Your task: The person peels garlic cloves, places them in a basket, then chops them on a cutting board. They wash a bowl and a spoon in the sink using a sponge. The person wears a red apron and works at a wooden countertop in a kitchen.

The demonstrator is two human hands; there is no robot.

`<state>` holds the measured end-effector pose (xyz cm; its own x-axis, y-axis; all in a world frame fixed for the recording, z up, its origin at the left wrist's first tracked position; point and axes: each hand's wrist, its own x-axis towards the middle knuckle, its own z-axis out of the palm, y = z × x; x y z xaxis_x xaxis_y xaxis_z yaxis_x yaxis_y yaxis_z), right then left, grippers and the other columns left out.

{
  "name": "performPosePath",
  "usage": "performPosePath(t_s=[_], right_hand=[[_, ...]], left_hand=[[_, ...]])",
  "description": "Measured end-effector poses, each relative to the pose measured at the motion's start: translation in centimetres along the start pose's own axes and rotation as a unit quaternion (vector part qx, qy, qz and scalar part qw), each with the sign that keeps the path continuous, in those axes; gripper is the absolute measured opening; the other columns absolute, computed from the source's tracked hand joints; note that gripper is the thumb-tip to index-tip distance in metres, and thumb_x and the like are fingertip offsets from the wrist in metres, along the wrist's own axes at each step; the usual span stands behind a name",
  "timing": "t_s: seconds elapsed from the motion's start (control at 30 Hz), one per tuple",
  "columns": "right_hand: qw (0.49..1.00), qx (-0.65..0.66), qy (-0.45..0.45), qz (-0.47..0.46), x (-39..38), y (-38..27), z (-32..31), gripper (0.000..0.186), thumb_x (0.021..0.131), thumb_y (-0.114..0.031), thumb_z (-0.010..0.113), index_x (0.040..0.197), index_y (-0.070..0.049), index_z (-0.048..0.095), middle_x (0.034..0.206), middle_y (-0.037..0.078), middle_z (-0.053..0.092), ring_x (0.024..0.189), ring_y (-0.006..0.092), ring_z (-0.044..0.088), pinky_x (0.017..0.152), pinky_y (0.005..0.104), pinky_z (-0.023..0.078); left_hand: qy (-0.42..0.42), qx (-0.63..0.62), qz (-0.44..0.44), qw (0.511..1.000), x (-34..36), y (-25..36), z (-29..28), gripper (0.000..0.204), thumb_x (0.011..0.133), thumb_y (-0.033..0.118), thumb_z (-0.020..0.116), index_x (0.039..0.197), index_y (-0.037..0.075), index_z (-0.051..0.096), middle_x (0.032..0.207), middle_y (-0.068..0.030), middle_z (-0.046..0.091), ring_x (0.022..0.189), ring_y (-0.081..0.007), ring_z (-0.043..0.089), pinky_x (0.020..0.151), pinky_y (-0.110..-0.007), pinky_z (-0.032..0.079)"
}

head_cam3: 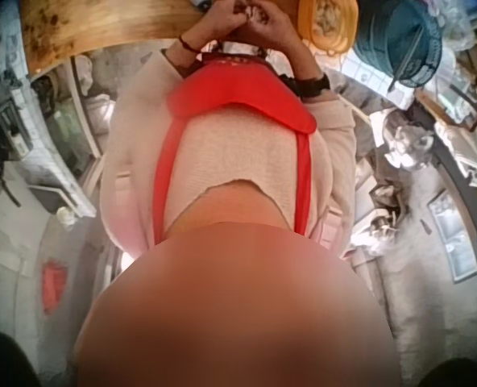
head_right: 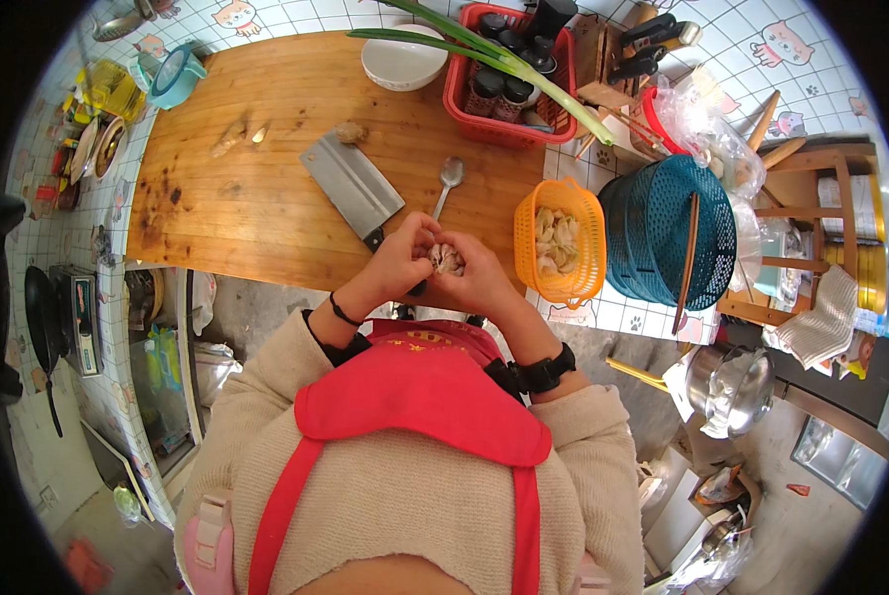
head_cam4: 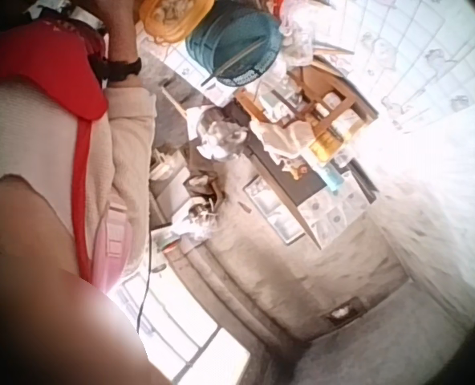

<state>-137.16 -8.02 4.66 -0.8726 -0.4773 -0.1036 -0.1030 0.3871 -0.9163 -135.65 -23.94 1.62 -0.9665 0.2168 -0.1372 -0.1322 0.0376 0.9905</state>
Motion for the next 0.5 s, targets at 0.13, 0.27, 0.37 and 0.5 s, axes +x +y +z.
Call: performPosePath(t_s=[0.13,0.27,0.37,0.5], right_hand=[[0.986,0.148,-0.027,0.078,-0.1,-0.2,-0.4,0.040,0.072,-0.013,0.069,0.106,-0.002,0.052,0.096,0.007,0.057,0.080,0.0142,0.058,0.070,0.0273,0.048],[0.928,0.348,-0.031,0.127,0.2,0.0,-0.9,0.040,0.076,-0.008,0.064,0.112,-0.003,0.047,0.096,0.005,0.056,0.079,0.0117,0.058,0.068,0.0247,0.049],[0.864,0.477,-0.028,0.157,0.3,0.6,-1.1,0.041,0.081,-0.008,0.059,0.118,-0.004,0.042,0.098,0.007,0.055,0.079,0.0141,0.059,0.067,0.0263,0.050],[0.826,0.538,-0.036,0.162,0.1,1.3,-1.0,0.039,0.083,-0.012,0.057,0.118,-0.005,0.042,0.099,0.008,0.055,0.082,0.0150,0.059,0.068,0.0278,0.050]], left_hand=[[-0.006,-0.051,-0.067,0.996,0.6,-0.5,-0.2,0.037,0.070,-0.009,0.042,0.105,0.003,0.040,0.089,-0.0103,0.055,0.079,-0.0156,0.056,0.067,-0.026,0.046],[-0.047,-0.210,-0.089,0.972,0.8,-0.4,-1.4,0.035,0.074,-0.007,0.043,0.107,0.005,0.042,0.093,-0.0075,0.054,0.084,-0.0153,0.055,0.067,-0.025,0.046],[-0.063,-0.285,-0.103,0.951,0.6,-0.1,-2.0,0.032,0.079,-0.005,0.045,0.109,0.006,0.043,0.096,-0.0059,0.053,0.087,-0.0147,0.055,0.069,-0.025,0.047],[-0.044,-0.352,-0.086,0.931,0.2,0.2,-2.0,0.030,0.080,-0.001,0.046,0.109,0.005,0.045,0.092,-0.0036,0.055,0.084,-0.0119,0.055,0.067,-0.023,0.048]])
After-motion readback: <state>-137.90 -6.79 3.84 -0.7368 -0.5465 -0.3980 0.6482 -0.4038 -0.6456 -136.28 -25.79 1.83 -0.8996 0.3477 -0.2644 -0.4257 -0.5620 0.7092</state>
